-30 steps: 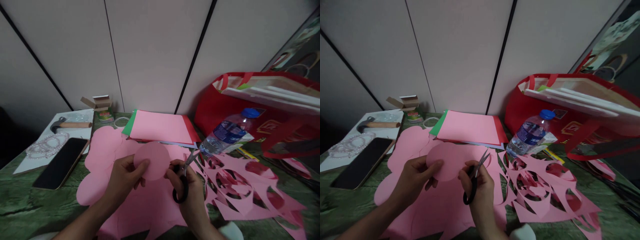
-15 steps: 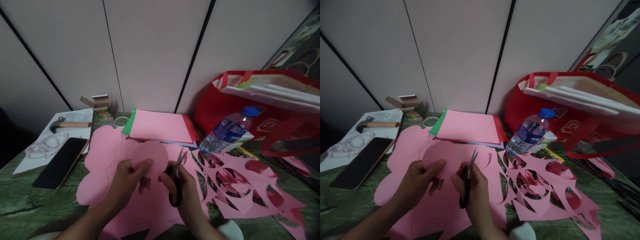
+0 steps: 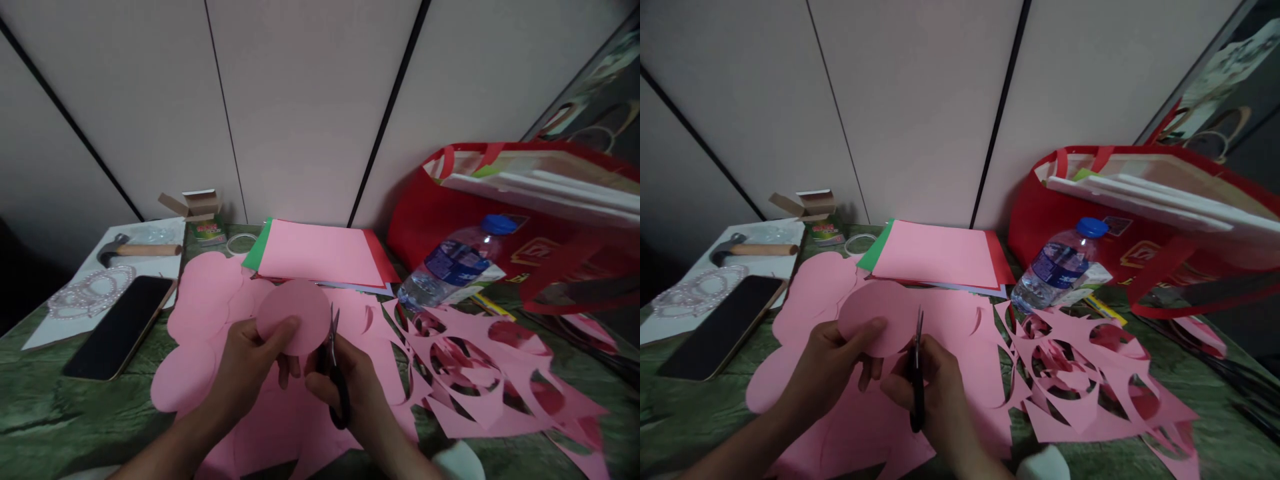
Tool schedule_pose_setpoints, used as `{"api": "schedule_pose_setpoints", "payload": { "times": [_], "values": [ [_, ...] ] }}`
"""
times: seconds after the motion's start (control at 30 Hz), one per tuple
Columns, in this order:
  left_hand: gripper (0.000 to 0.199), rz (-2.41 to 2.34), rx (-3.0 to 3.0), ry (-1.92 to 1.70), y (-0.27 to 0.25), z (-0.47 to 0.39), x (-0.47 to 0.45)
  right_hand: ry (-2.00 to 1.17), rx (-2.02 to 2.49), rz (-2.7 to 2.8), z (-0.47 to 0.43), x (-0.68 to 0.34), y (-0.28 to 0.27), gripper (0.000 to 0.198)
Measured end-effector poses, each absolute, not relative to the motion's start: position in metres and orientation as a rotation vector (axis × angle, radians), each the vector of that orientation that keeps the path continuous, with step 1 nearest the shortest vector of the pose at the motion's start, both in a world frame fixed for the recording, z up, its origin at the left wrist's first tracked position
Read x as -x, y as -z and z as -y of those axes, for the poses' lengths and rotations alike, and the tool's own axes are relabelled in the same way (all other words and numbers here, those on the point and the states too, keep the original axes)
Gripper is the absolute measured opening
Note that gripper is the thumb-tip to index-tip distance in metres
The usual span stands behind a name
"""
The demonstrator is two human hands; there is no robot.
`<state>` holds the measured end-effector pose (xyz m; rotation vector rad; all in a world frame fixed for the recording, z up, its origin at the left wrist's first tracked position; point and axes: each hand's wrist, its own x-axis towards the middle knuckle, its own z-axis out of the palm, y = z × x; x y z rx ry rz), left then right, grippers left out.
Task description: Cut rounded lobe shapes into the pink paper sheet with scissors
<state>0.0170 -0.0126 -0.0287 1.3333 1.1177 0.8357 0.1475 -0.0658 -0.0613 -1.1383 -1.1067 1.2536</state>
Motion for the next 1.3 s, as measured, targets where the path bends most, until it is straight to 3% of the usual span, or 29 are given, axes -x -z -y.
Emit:
{"api": "schedule_pose_setpoints", "payload": {
  "times": [0.97, 1.3],
  "values": [
    [0.034, -1.140, -1.313, -0.915, 0.026, 0.015, -0.018, -1.325, 1.110, 1.079, 0.067, -0.144, 0.070, 0.028],
    [0.027, -1.122, -1.306, -0.830, 0.026, 0.022, -0.020, -1.335, 0.947, 1.063, 0.065, -0.140, 0.073, 0.041]
  ]
}}
